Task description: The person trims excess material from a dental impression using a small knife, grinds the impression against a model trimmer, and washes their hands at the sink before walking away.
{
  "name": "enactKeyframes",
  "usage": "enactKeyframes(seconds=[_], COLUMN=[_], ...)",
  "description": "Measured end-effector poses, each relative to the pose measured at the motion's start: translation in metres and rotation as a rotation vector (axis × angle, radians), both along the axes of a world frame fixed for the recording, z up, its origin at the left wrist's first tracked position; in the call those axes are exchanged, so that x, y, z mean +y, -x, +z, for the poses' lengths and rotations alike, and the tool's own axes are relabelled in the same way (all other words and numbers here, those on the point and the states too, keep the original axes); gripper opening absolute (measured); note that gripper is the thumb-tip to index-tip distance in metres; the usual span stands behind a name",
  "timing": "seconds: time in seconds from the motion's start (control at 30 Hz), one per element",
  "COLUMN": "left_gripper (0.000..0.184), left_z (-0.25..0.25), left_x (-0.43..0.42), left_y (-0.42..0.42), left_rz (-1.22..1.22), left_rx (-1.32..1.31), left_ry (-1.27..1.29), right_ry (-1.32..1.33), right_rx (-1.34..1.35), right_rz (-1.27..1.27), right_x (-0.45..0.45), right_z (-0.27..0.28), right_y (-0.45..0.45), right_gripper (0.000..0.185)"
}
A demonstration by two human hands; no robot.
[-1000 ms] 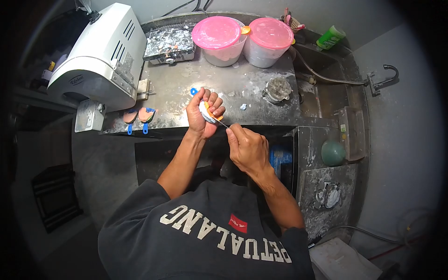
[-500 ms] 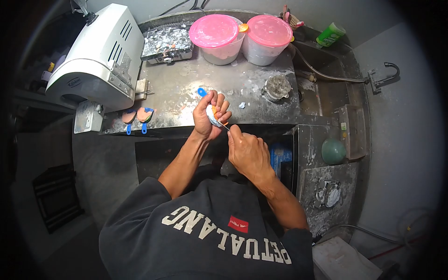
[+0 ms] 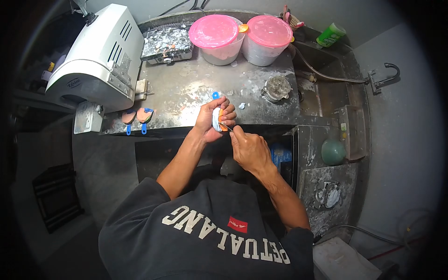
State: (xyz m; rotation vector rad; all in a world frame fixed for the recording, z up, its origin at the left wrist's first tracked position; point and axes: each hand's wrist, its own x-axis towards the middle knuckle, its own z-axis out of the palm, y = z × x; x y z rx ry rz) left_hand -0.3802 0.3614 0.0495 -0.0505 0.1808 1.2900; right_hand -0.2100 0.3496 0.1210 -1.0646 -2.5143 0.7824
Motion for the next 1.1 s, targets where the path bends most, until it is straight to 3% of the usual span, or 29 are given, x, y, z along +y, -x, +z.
enactKeyframes(seconds=[0.1,0.2,0.33,0.6,0.9,1.1], left_gripper=[0.030,0.030,0.032,0.033,0.031,0.028], left_z=[-0.001,-0.001,-0.004,0.004,-0.017,-0.006], left_x=[0.000,-0.002,-0.006,-0.003,0.001,0.002], left_y=[0.004,0.008,0.014,0.003,0.003,-0.002], left_rz=[-0.072,0.036,0.162,0.429,0.398,0.418], left_rx=[-0.085,-0.008,-0.071,-0.061,-0.332,-0.289], left_ry=[0.046,0.116,0.161,0.383,0.471,0.460], right_ry=[0.245,0.357,0.069,-0.172,-0.270,-0.326], right_rx=[0.059,0.186,0.309,0.171,0.077,0.062], right_rz=[-0.021,-0.160,-0.171,-0.194,-0.176,-0.156], right_x=[0.006,0.009,0.002,-0.010,-0.012,-0.010], right_z=[-0.002,-0.004,-0.002,-0.007,0.004,0.002], right_y=[-0.002,-0.007,-0.004,0.010,0.009,0.005], right_gripper=[0.025,0.031,0.024,0.022,0.024,0.025])
